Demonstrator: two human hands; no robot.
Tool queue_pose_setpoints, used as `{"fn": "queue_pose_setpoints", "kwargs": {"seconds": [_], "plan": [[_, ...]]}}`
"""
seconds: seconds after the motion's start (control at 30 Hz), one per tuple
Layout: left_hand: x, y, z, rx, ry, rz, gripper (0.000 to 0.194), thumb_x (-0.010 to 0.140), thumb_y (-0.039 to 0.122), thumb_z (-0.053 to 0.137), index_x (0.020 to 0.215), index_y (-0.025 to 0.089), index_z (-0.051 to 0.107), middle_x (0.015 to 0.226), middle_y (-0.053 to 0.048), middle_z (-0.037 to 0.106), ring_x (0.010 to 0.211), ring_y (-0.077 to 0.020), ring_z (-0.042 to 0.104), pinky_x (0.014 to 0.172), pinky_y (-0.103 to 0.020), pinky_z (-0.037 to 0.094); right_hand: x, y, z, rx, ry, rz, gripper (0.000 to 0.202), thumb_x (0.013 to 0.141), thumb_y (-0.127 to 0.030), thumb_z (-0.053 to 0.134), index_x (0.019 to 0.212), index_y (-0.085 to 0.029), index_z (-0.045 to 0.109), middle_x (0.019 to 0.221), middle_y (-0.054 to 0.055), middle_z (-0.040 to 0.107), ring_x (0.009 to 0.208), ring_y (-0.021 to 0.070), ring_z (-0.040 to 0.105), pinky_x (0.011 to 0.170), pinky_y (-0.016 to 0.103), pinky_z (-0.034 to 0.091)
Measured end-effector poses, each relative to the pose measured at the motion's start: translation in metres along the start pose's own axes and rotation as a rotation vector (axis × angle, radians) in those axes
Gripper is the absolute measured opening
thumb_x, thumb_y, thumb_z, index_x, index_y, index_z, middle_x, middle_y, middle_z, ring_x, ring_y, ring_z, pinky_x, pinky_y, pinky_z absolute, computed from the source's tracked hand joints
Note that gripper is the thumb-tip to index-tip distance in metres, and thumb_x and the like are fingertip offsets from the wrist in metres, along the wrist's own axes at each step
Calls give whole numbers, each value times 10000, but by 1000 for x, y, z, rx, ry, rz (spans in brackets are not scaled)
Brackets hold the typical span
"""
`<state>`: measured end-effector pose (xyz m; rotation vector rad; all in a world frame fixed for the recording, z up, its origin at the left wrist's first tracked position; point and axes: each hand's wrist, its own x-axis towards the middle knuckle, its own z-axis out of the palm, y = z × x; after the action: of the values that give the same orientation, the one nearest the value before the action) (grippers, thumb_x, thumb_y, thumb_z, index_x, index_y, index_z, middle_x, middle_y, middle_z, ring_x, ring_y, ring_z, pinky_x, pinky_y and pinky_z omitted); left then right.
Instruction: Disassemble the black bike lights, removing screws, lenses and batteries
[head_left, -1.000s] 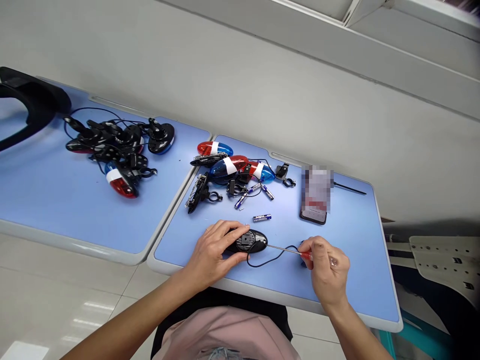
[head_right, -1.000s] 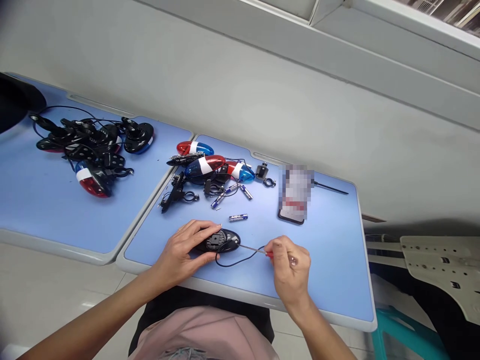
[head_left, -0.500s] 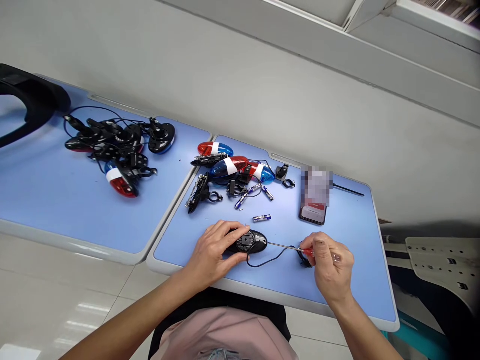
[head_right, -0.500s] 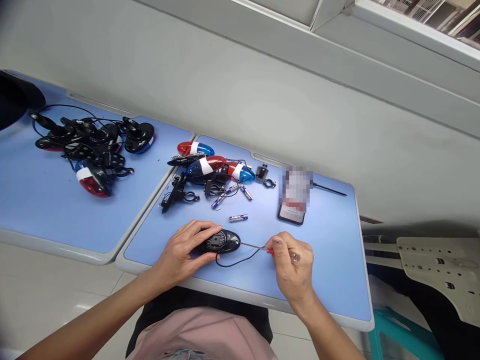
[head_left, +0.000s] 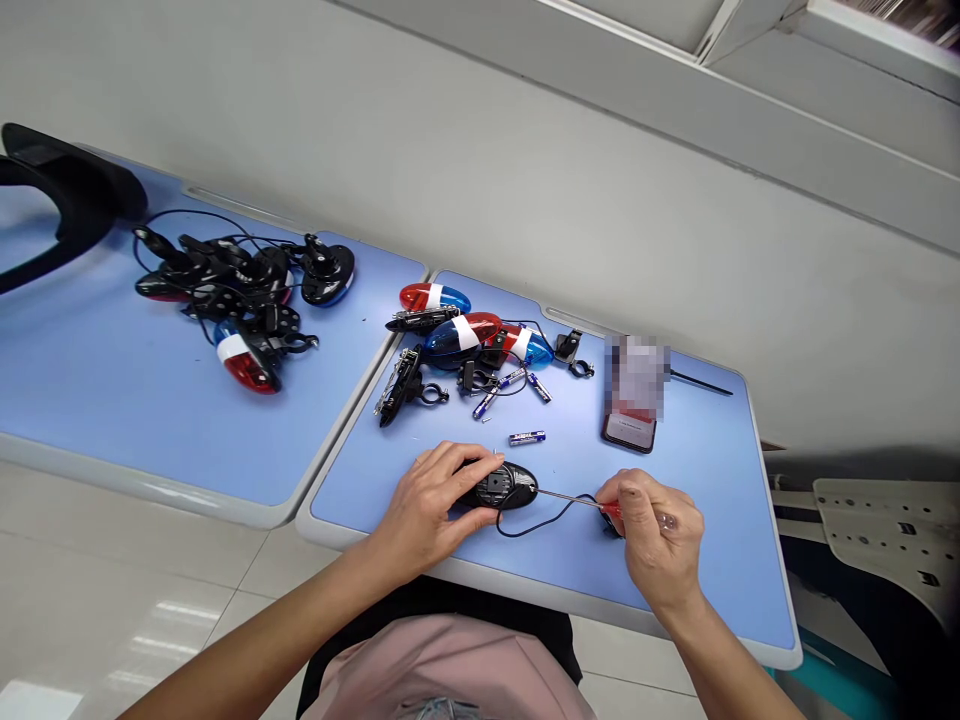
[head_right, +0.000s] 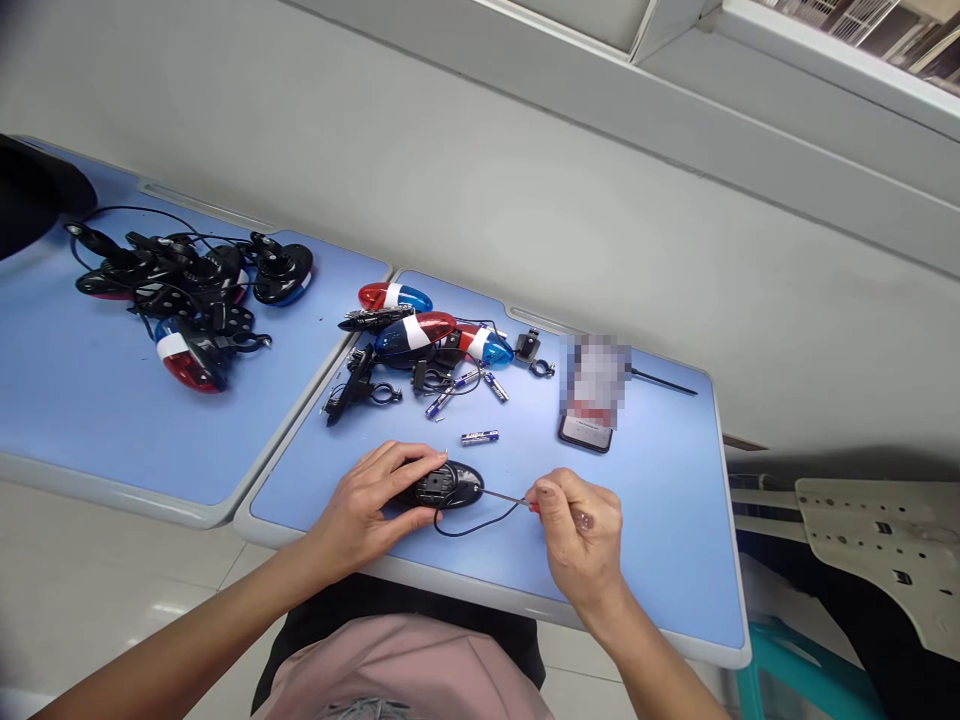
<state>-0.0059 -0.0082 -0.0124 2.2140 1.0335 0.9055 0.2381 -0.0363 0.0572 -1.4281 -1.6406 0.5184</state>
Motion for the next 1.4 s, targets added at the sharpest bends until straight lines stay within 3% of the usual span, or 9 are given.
{"fn": "queue_pose_setpoints", "kwargs": {"seconds": [0.23, 0.53, 0.7, 0.8, 0.93, 1.03, 1.13, 1.3, 1.4], "plan": [[0, 1, -1, 20, 0, 6, 478, 887, 254, 695, 1342, 232, 549, 1189, -81, 652, 1023, -244, 587, 856, -373, 466, 5, -9, -1, -55, -103, -101, 385, 981, -331, 534, 625, -192, 582, 498, -38, 526, 418, 78, 433, 417, 216, 344], [-1, 1, 1, 46, 16, 23, 459, 898, 266, 674, 1339, 233, 553, 1201, -87, 645, 1041, -250, 592, 849, -380, 475, 17, -35, -30, -214, -583, -15, 136, 917, -277, 649, 815, -200, 698, 743, 10, 675, 595, 108, 592, 535, 216, 436], [-1, -1, 4, 60, 10, 20, 467, 887, 273, 688, 1334, 225, 561, 1196, -88, 650, 1033, -253, 596, 841, -376, 471, 20, -48, -33, -287, -656, 23, 165, 933, -254, 574, 919, -208, 732, 779, 22, 683, 590, 119, 593, 548, 242, 448], [-2, -2, 4, 65, 7, 19, 470, 891, 276, 683, 1340, 230, 553, 1206, -91, 647, 1036, -253, 593, 850, -379, 469, 23, -44, -38, -296, -675, 37, 225, 956, -230, 519, 931, -216, 742, 806, 23, 708, 616, 115, 620, 564, 232, 455], [-3, -1, 5, 88, 8, 17, 463, 905, 276, 654, 1351, 237, 539, 1212, -91, 643, 1046, -255, 593, 837, -378, 472, 29, -34, -43, -536, -709, -49, 252, 946, -138, 498, 975, -218, 735, 830, 25, 733, 679, 134, 668, 596, 245, 435], [-4, 0, 7, 115, 20, 28, 450, 915, 263, 627, 1356, 239, 534, 1215, -93, 640, 1051, -257, 593, 843, -377, 475, 32, -40, -39, -910, -836, -135, 314, 802, 23, 512, 930, -192, 701, 797, 39, 709, 674, 156, 659, 494, 266, 297], [-5, -1, 10, 131, 30, 61, 464, 920, 246, 616, 1373, 230, 514, 1213, -95, 638, 1050, -256, 592, 852, -372, 478, 32, -52, -31, -1147, -985, -204, 348, 666, 71, 548, 898, -171, 642, 813, 55, 680, 686, 171, 648, 447, 301, 181], [-5, -4, 11, 158, 29, 72, 478, 929, 274, 618, 1390, 237, 496, 1230, -100, 626, 1066, -261, 590, 883, -393, 485, 27, -68, -23, -1241, -1050, -476, 281, 738, 51, 556, 923, -158, 592, 787, 63, 636, 668, 179, 630, 420, 294, 185], [-5, -3, 11, 158, 25, 66, 483, 934, 300, 611, 1400, 247, 493, 1225, -101, 627, 1074, -261, 593, 896, -403, 495, 35, -76, -16, -1179, -1139, -510, 166, 784, -1, 586, 862, -143, 617, 701, 59, 643, 613, 166, 626, 447, 264, 273]]}}
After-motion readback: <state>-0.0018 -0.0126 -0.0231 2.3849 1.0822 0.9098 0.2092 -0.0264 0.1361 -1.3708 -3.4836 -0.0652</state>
